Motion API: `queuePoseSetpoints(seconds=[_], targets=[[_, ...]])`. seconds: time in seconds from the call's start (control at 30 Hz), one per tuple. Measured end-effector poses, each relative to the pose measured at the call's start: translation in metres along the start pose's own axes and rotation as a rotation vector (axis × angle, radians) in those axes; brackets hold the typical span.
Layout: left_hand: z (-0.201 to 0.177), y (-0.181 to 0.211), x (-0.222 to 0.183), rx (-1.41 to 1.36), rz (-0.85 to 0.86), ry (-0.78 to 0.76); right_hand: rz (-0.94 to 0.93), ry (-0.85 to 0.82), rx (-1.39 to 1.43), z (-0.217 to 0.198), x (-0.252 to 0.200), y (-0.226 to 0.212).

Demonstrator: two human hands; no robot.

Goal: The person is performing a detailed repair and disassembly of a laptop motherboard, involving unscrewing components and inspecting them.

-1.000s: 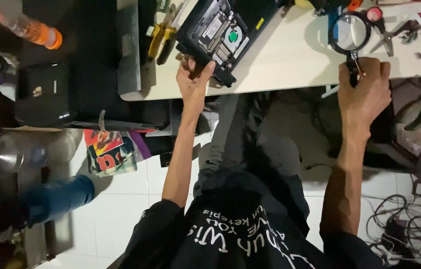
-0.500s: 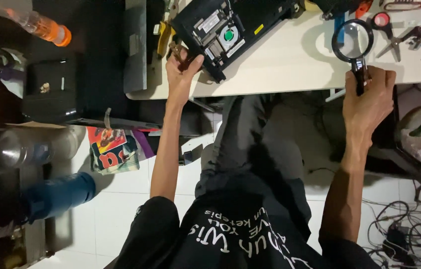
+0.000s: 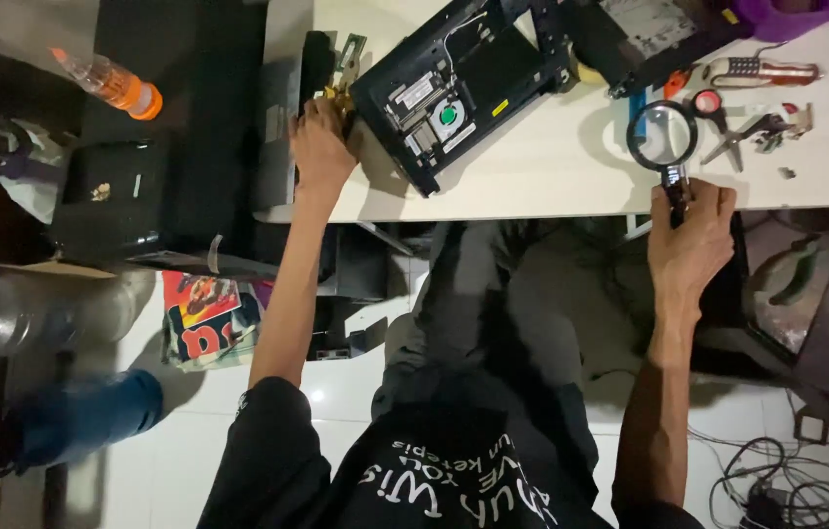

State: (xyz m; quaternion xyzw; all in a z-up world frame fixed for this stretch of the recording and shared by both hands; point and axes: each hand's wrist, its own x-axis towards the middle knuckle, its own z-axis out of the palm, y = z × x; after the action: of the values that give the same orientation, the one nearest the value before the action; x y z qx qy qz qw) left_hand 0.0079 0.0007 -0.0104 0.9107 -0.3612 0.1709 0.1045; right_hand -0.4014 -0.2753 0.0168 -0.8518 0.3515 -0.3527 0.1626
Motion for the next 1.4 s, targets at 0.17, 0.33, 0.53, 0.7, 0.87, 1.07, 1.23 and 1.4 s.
queuePoseSetpoints(seconds=[0.17,0.33,0.53,0.7,0.87,1.07,1.23,1.4], targets=[[0.032,-0.012,0.003,0.017,-0.021,0.133,0.037,-0.024,-0.026,0.001,0.000,0.000],[0.026,-0.012,0.014,0.077,-0.065,0.159,-0.003,-0.004,-0.028,0.004,0.000,0.000],[0.006,-0.003,0.011,-0.118,-0.110,0.127,-0.008,-0.002,-0.048,0.005,-0.001,0.001],[0.006,-0.002,0.000,-0.346,-0.069,0.170,-0.012,-0.007,-0.052,0.006,-0.003,0.003],[-0.034,0.016,0.014,-0.594,0.000,0.243,0.010,-0.024,-0.074,0.010,-0.002,0.007],[-0.073,0.020,0.040,-0.542,0.023,0.338,0.015,-0.030,-0.063,0.009,-0.003,0.005],[-0.075,-0.035,0.080,-0.370,-0.046,0.408,0.002,-0.039,-0.063,0.008,-0.003,0.007],[-0.084,-0.105,0.115,-0.140,-0.005,0.538,-0.016,-0.031,-0.062,0.006,-0.003,0.003]])
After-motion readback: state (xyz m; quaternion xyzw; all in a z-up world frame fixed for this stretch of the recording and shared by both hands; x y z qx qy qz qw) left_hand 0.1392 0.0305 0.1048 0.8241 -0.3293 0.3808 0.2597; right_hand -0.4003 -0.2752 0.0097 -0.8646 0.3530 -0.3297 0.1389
